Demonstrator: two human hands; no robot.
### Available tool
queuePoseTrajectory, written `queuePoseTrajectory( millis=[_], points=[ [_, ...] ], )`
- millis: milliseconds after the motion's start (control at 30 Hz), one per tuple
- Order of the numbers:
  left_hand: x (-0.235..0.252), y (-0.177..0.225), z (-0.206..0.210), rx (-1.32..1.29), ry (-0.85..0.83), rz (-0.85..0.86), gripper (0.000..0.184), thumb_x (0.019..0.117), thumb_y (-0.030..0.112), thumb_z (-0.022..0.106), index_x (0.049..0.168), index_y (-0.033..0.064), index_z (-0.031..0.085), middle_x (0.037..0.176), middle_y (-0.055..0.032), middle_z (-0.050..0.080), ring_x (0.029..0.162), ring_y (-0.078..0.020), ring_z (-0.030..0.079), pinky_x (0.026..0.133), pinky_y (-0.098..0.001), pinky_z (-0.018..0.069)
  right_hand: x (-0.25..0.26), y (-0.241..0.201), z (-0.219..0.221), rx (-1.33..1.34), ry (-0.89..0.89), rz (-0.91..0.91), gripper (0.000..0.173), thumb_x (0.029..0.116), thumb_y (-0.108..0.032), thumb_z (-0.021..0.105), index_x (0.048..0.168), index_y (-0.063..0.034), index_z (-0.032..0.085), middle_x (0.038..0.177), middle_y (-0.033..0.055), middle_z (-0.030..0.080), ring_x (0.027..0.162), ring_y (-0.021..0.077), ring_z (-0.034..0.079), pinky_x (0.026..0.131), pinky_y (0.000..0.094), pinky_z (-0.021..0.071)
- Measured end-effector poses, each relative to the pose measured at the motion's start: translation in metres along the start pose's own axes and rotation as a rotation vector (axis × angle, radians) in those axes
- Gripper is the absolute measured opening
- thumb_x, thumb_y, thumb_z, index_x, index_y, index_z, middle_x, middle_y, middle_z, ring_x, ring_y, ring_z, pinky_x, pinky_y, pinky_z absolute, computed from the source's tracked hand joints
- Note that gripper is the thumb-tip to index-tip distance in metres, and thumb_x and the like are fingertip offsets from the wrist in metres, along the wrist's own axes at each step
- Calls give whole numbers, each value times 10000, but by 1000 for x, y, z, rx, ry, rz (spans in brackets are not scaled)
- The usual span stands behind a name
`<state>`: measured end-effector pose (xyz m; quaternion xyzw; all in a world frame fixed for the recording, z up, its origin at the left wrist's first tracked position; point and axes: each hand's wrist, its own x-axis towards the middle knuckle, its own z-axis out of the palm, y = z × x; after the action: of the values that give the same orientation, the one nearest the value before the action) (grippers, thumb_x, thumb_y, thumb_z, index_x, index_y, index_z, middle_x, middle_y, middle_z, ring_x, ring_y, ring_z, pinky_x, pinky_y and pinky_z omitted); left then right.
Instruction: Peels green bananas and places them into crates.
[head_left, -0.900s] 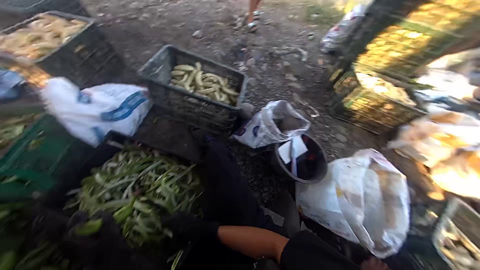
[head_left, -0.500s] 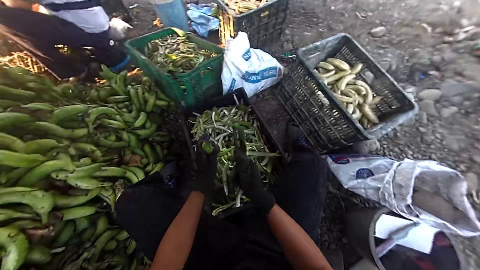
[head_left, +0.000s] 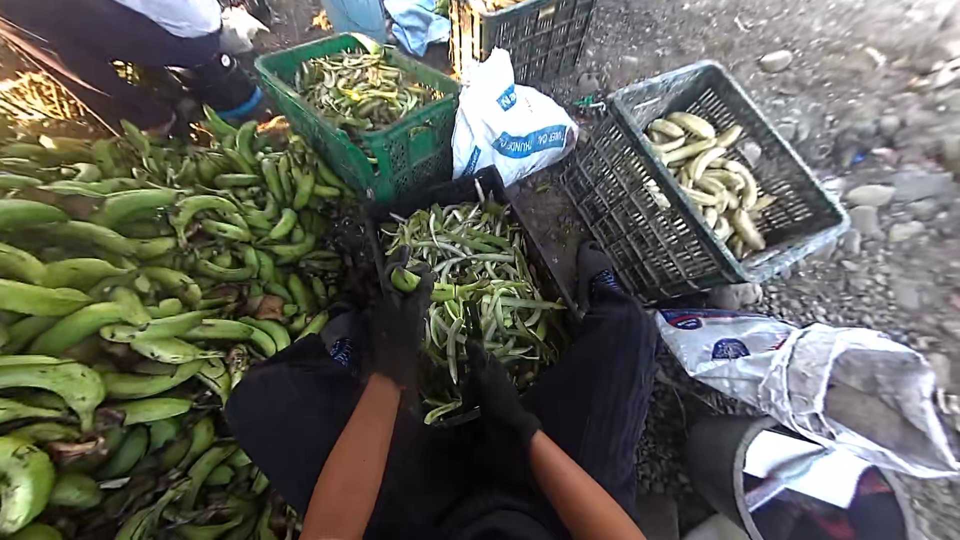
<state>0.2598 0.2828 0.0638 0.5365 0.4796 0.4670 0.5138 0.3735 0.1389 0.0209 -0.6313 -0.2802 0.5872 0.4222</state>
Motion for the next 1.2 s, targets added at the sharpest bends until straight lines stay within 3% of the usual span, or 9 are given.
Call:
queuePoseTrajectory(
  millis=[100, 200, 433, 733, 900, 1000, 1100, 1167, 1200],
  points=[
    [2, 2, -3, -198, -31, -90, 588, 1013, 200, 622, 1542, 233, 368, 1394, -41, 592, 1148, -206, 649, 900, -407, 583, -4, -16, -10, 144, -81, -69, 600, 1096, -496, 291, 1338, 4, 518, 652, 33, 598, 502, 153, 593, 481, 331, 555],
    [2, 9, -1, -36, 52, -78, 528, 980, 321, 675, 1469, 247, 490, 1378, -3, 604, 1130, -158, 638, 894, -381, 569, -15, -20, -9, 212, -125, -43, 603, 1103, -497, 277, 1362, 2, 494, 665, 56, 618, 506, 169, 610, 481, 337, 568],
    [4, 3, -4, -66, -46, 53, 541, 964, 74, 655, 1459, 159, 452, 1345, -19, 616, 1151, -125, 625, 952, -332, 537, -42, -17, 4, 375, -80, 248, 678, 1095, -566, 178, 1296, -12, 513, 687, 78, 620, 516, 185, 619, 488, 346, 570],
    [-12, 32, 1, 121, -224, -125, 499, 984, 90, 641, 1446, 201, 486, 1267, 9, 633, 998, -39, 620, 817, -228, 528, -7, -80, -32, 404, -114, -68, 606, 1114, -479, 183, 1231, 9, 522, 611, 41, 626, 464, 154, 628, 463, 311, 582],
    [-14, 29, 8, 7, -227, -116, 468, 964, 73, 655, 1396, 199, 527, 998, 26, 657, 674, -8, 558, 551, -167, 460, -6, -22, -28, -269, -276, 47, 718, 1079, -600, 195, 1152, -24, 617, 753, 94, 629, 615, 220, 624, 614, 446, 562],
    [-7, 27, 9, -68, -252, -25, 477, 950, 51, 645, 1396, 176, 532, 1202, 32, 664, 900, -31, 638, 721, -186, 538, -18, -4, -31, -152, -239, 165, 739, 1065, -637, 199, 1201, -34, 604, 724, 85, 653, 546, 200, 632, 524, 386, 567],
    [-3, 18, 7, -122, -333, 57, 550, 949, 88, 659, 1466, 146, 478, 1360, -19, 623, 1202, -143, 619, 996, -321, 540, -20, -16, -39, -66, -88, 145, 724, 1062, -642, 199, 1276, -62, 576, 733, 78, 655, 549, 200, 634, 518, 373, 564],
    [2, 12, 10, -174, -381, 99, 574, 975, 140, 625, 1508, 137, 411, 1356, -29, 624, 1206, -162, 623, 1015, -347, 538, -15, -22, -48, -51, -13, -42, 614, 1078, -555, 311, 1355, -58, 541, 857, 60, 681, 676, 154, 671, 623, 349, 597],
    [4, 10, 11, -173, -385, 110, 565, 1002, 183, 573, 1528, 132, 372, 1324, -29, 637, 1155, -153, 646, 984, -342, 552, -9, -25, -53, -84, 13, -173, 588, 1058, -506, 392, 1394, -44, 531, 1034, 68, 689, 860, 131, 672, 778, 355, 586]
  ],
)
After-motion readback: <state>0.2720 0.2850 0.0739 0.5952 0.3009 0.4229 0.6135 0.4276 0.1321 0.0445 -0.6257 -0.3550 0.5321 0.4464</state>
